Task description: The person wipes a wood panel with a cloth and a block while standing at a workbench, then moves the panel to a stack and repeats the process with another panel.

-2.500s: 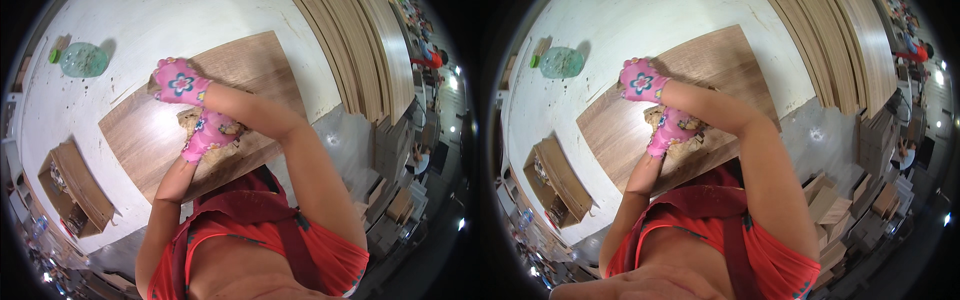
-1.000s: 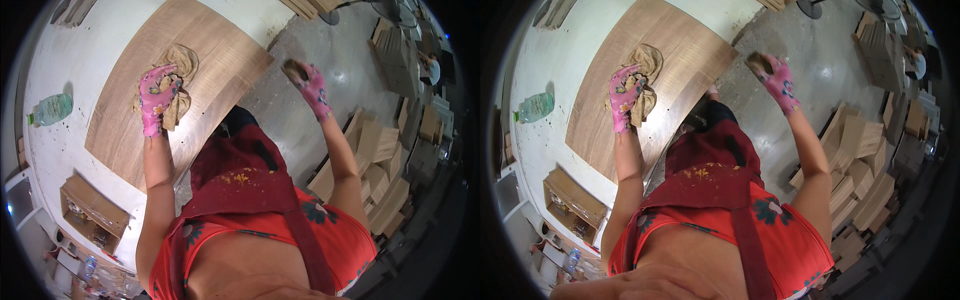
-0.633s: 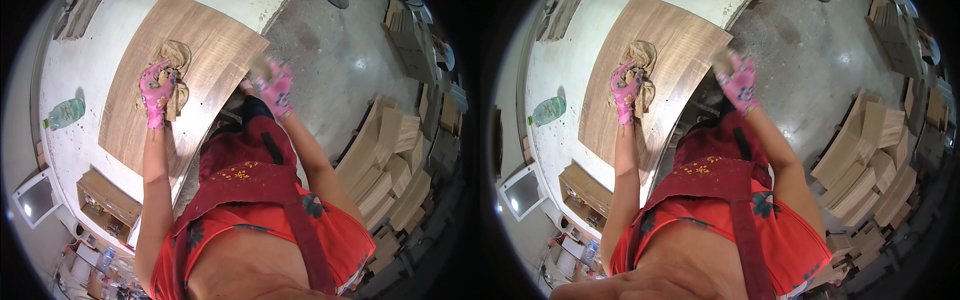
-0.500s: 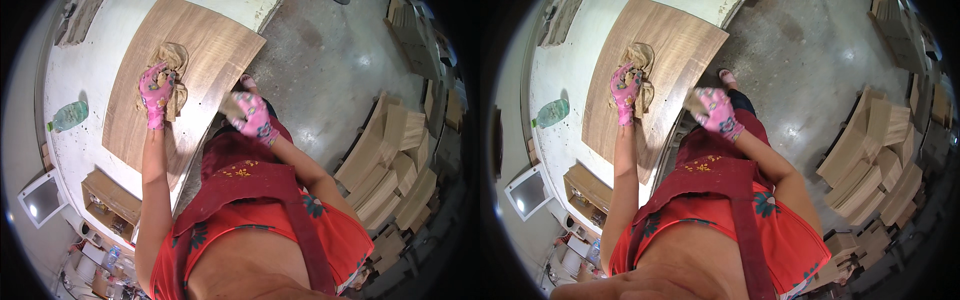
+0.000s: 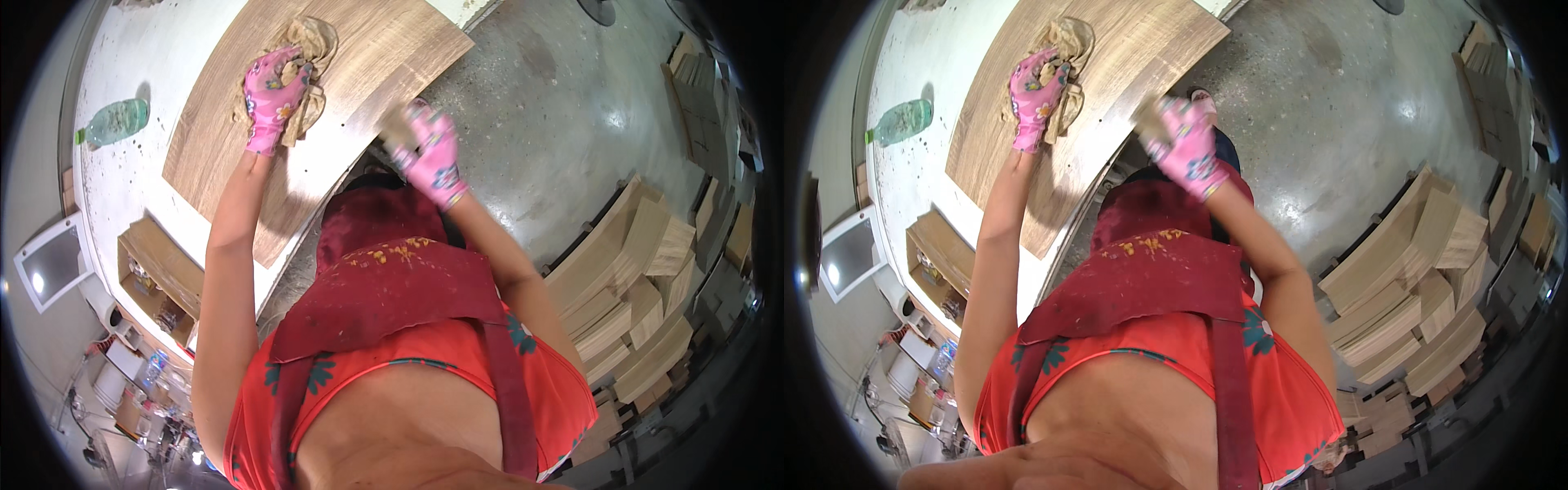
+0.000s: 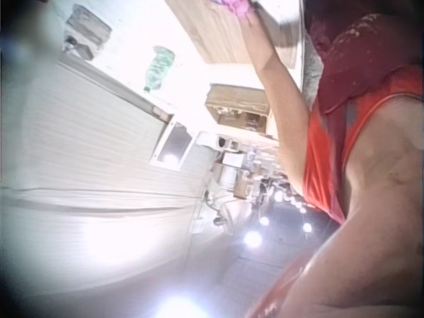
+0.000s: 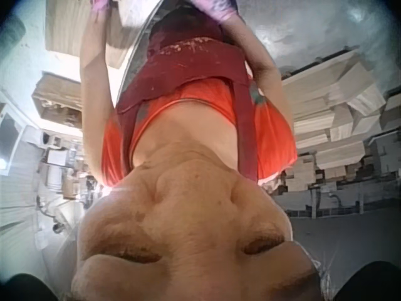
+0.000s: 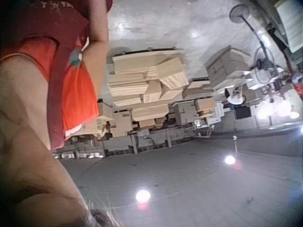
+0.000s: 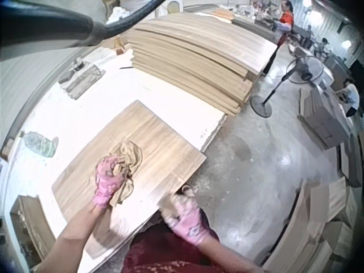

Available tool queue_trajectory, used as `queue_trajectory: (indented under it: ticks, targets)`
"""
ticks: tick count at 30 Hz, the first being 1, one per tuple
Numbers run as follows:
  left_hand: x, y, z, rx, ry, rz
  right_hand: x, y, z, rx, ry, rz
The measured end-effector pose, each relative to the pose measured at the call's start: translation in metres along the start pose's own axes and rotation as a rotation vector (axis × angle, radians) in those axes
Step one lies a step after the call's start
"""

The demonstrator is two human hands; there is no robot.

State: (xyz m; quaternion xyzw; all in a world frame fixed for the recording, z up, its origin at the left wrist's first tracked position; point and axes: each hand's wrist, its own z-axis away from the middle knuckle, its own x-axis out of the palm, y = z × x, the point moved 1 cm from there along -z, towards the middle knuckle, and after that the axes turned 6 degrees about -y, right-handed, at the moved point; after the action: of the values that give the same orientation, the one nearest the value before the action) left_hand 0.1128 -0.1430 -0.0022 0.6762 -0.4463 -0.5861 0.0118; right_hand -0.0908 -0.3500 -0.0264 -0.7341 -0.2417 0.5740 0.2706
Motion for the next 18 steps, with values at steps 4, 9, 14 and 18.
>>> queue_trajectory:
  ticks: [4,9,14,18]
  targets:
    - [-0.005,-0.004,0.000,0.034,-0.050,-0.015,0.049,-0.056,0.046,-0.296,-0.345,-0.123]
    - [-0.064,-0.020,0.055,0.023,-0.083,-0.205,0.000,-0.031,0.007,-0.252,-0.357,0.354]
    - [-0.130,-0.061,0.156,-0.082,-0.197,-0.453,0.001,-0.038,-0.022,-0.565,-0.408,0.259]
    - [-0.123,-0.006,0.130,-0.089,-0.090,-0.328,0.018,-0.074,-0.015,-0.740,-0.553,0.252]
